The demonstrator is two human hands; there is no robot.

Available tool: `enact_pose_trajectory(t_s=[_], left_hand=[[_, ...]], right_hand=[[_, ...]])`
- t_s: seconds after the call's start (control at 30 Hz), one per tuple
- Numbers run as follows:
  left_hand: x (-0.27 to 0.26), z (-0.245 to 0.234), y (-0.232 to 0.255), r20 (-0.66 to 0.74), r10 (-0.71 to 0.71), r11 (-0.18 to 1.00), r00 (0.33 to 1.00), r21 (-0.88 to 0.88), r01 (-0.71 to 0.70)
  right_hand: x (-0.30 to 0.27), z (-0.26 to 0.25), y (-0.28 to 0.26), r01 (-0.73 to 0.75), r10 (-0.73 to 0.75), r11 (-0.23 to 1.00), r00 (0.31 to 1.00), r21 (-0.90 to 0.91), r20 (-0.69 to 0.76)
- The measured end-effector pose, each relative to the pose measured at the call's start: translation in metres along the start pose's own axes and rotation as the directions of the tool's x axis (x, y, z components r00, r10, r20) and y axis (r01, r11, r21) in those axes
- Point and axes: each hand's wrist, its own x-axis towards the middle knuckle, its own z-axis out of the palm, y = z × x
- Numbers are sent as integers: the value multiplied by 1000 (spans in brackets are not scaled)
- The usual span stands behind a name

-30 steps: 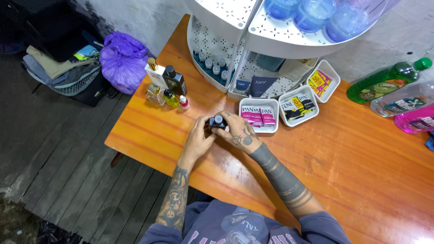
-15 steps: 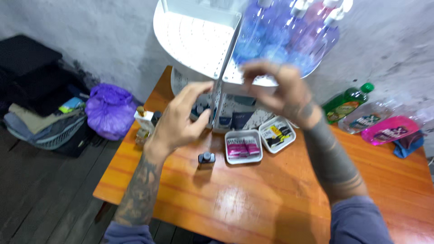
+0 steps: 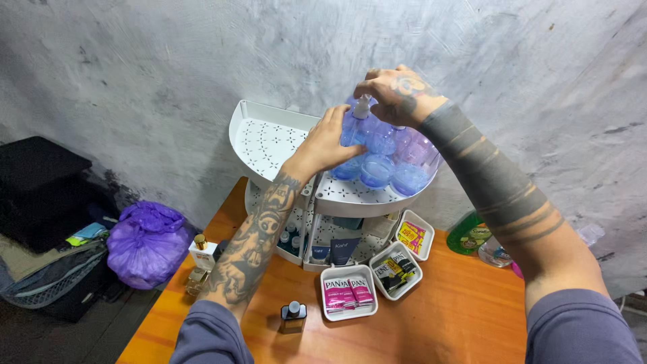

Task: The person picks up several pump bottles of liquid soap and places them one by one onto a white rotating corner shelf. They also handle small bottles and packets on the table, arranging items on the shelf.

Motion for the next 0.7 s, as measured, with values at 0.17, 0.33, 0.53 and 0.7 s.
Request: enact_pose_trajectory(t_s=[0.17, 0.33, 0.53, 0.7], left_hand=[[10, 20, -8, -35, -70, 997, 997, 13, 71], [11, 11, -7, -16, -44, 997, 999, -63, 43], [19, -22, 15, -35, -3, 996, 999, -89, 0], [31, -63, 30, -91, 0, 997, 996, -71, -7]], right_hand=[[4, 0, 2, -86, 62, 970, 992, 227, 112], [11, -3, 7, -40, 21, 950, 998, 309, 63], [16, -32, 10, -4, 8, 944, 1000, 329, -11], [34, -65, 12, 42, -6, 911, 996, 410, -88]])
